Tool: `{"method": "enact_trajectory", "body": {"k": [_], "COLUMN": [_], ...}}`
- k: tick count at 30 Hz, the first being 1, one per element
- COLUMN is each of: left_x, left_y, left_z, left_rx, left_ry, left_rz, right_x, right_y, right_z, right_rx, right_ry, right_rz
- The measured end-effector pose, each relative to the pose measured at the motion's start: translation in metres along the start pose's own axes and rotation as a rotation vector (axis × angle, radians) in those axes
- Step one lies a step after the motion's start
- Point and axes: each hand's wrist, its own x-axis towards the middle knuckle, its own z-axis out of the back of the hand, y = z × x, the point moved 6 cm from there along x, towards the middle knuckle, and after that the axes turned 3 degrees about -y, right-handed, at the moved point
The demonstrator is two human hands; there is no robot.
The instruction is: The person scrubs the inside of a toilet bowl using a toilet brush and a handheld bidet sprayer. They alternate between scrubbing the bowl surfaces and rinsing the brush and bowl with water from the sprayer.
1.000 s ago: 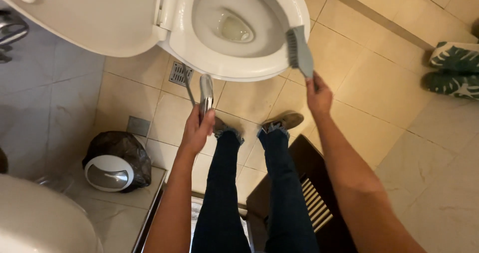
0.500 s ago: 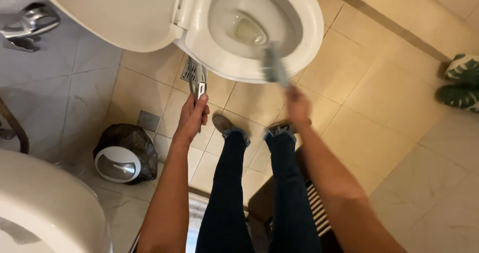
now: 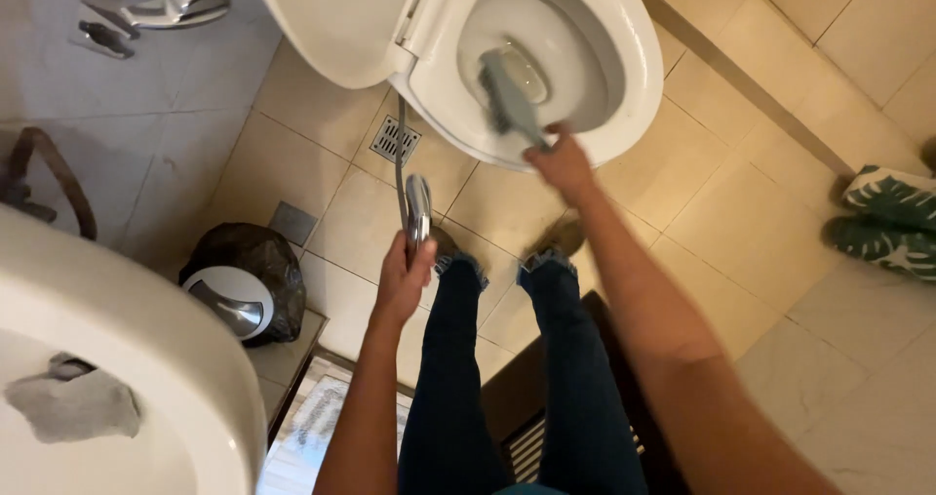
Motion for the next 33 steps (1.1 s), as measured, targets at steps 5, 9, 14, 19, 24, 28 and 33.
{"method": "enact_trajectory", "body": {"k": [5, 9, 14, 19, 24, 28, 33], "left_x": [-0.03, -0.035, -0.032, -0.019, -0.02, -0.015, -0.019], "left_y": [0.018, 0.055, 0.058, 0.051, 0.018, -0.005, -0.012], "left_z": [0.004, -0.004, -0.018, -0.043, -0.052, -0.048, -0.036], "left_rx": [-0.029, -0.001, -0.1, -0.176, -0.201, -0.198, -0.159], "left_ry": [-0.033, -0.053, -0.105, -0.128, -0.119, -0.118, -0.123], "left_rz": [0.03, 0.162, 0.253, 0.274, 0.296, 0.281, 0.277], "right_x": [0.037, 0.076, 0.107, 0.144, 0.157, 0.153, 0.164], "right_y": [-0.018, -0.074, -0.037, 0.02, 0.001, -0.052, -0.051], "right_z": [0.078, 0.095, 0.037, -0.035, -0.033, 0.013, 0.07], "right_rx": [-0.434, -0.999, -0.879, -0.305, -0.456, -0.998, -1.41], "right_ry": [-0.002, 0.044, 0.293, 0.412, 0.41, 0.566, 0.395], "right_rz": [0.033, 0.065, 0.123, 0.083, 0.179, 0.313, 0.349]}}
